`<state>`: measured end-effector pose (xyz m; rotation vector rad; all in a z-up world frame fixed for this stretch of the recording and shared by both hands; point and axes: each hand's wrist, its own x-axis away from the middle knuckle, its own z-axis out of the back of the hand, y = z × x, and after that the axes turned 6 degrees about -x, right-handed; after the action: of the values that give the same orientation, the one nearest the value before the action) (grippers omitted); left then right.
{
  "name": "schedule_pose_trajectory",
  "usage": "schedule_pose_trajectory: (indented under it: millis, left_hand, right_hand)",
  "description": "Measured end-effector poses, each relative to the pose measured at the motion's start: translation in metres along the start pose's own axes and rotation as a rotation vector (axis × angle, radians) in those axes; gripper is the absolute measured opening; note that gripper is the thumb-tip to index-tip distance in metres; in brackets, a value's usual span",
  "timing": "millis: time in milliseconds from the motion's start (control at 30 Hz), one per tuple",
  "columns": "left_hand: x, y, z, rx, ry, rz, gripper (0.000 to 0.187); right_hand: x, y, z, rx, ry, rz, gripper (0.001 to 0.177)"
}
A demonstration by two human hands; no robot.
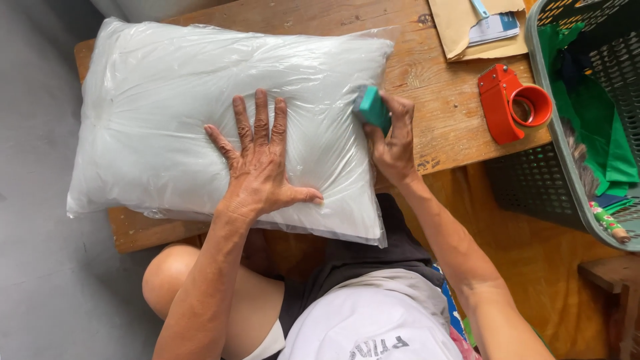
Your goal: The person scrubs a plastic-wrapped pillow with a green sponge, then brushes it with a feather duster. The person rotates the pillow to clean different sides and finishes by placing the duster in a basket.
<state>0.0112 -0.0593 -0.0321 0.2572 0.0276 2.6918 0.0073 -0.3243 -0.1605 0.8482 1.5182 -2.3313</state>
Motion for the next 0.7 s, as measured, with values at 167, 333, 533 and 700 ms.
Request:
schedule_pose_trajectory:
  millis: [167,333,533,700]
  left_hand:
    - [0.004,0.003,-0.005,-0.003,0.023,-0.008,0.177]
    - [0.005,0.007,-0.006,-0.055,0.003,0.018,0.177]
    - [0.008,0.012,-0.009,-0.053,0.012,0.046,0.176]
    - [0.006,0.012,-0.018,-0.109,0.061,0.023,0.177]
  right_hand:
    - [-0.056,0.026,0.006,-0.031,0.125,-0.497,0.052]
    - [-0.072,-0.026,-0.022,0.071,0.174,-0.018,0.046]
    - [-0.121,-0.01,-0.043,0.675,-0.251,0.297,0.054]
    - [-0.157,0.014,0.003,0.368,-0.451,-0.665,0.048]
